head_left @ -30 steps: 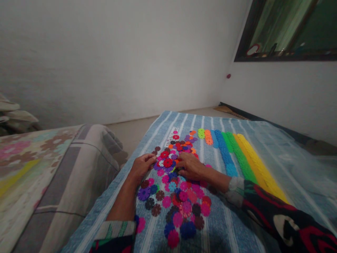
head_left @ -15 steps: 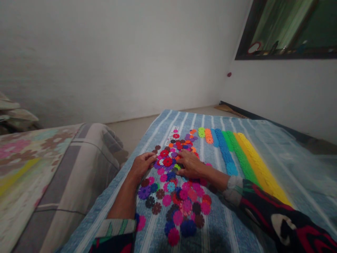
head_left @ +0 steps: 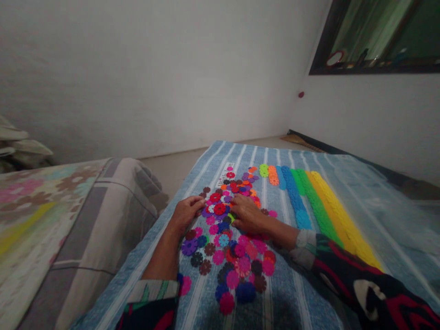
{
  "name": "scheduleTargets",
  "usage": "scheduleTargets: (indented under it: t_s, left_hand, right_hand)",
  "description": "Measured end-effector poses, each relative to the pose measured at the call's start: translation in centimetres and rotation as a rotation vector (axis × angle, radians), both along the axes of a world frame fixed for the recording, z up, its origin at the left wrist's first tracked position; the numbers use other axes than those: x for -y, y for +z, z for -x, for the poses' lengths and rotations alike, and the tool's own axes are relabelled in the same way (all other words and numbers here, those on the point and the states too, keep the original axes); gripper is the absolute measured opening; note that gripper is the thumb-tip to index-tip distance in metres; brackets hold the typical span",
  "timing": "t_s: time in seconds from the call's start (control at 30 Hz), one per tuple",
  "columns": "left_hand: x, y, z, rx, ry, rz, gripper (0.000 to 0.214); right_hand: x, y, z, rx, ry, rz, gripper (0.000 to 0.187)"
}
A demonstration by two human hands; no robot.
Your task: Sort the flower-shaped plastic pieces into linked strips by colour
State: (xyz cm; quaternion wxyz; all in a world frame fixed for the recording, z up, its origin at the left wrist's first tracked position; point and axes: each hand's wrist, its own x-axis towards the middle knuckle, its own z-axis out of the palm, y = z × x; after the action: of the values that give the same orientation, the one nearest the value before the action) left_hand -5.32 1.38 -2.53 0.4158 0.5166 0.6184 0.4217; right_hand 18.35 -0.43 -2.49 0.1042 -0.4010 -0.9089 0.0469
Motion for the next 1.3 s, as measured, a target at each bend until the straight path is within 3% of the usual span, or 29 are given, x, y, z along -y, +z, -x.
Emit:
scheduleTargets:
  t_s: [0.27, 0.47, 0.63, 0.8, 1.0, 1.1, 1.3]
  left_hand:
    - [0.1, 0.3, -0.1, 0.021, 0.015, 0.018, 0.047]
    - [0.0, 0.2, -0.1, 0.037, 0.004, 0.015, 0.048]
    - [-0.1, 0.3, 0.1, 0.003, 0.016, 0.009, 0.047]
    - [-0.2, 0.6, 0.1, -0.008, 0.019, 0.004, 0.049]
    - [-0.3, 0.5, 0.3, -0.036, 0.028, 0.014, 0.048]
    - [-0.2, 0.5, 0.3, -0.051, 0.026, 0.013, 0.048]
    - [-0.2, 0.5, 0.4, -0.045, 0.035, 0.033, 0.047]
  right_hand:
    - [-0.5, 0.6, 0.6, 0.005, -0.034, 0.018, 0.019]
    - [-1.3, 0.7, 0.2, -0.119, -0.108, 0.116, 0.008]
    - [-2.2, 1.1, -0.9, -0.201, -0.16, 0.204, 0.012]
    - [-5.0, 2.7, -4.0, -0.194, -0.291, 0.165, 0.01]
    - [-11.2, 4.5, -10.6, -0.121, -0.612, 0.042, 0.022]
    - [-13.0, 4.1, -12.2, -0.071, -0.711, 0.031, 0.025]
    - [-14.0, 2.5, -12.4, -0.014, -0.785, 0.021, 0.024]
